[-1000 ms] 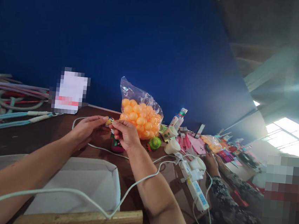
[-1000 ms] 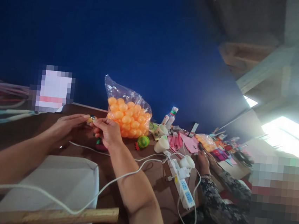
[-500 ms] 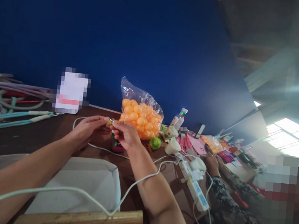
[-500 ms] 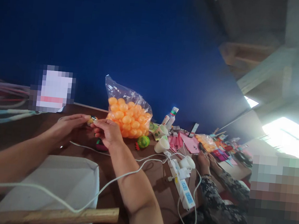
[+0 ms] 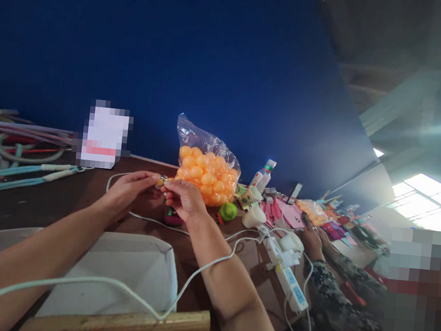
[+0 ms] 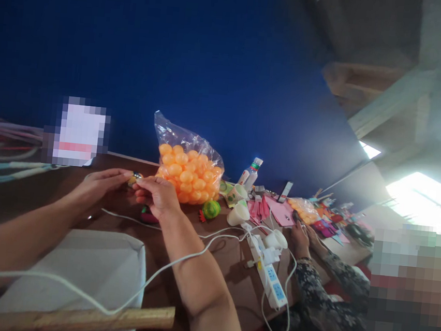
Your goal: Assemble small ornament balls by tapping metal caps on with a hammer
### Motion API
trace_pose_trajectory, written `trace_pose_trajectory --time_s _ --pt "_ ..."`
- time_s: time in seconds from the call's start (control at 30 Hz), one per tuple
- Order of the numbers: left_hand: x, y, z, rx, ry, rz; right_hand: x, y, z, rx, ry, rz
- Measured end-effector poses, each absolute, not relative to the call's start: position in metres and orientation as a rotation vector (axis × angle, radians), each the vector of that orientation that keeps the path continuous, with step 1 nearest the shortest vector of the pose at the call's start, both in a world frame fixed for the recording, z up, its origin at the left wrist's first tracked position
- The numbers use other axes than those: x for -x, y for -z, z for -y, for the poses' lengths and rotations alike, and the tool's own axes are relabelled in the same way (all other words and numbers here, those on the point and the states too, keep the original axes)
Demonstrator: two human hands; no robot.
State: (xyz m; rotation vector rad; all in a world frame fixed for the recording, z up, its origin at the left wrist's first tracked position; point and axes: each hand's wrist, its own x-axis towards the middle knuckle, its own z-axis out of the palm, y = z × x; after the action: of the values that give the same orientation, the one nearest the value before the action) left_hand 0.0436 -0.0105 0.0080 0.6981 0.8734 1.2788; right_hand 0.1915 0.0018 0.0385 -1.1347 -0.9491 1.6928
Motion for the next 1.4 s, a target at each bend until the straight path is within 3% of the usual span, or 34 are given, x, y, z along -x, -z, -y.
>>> trace_pose_trajectory --time_s 1.4 --pt "-0.0447 -0.0065 0.0110 -0.770 -1.265 -0.898 -0.1894 -0.0366 -0.0027 1.162 -1.690 0.960"
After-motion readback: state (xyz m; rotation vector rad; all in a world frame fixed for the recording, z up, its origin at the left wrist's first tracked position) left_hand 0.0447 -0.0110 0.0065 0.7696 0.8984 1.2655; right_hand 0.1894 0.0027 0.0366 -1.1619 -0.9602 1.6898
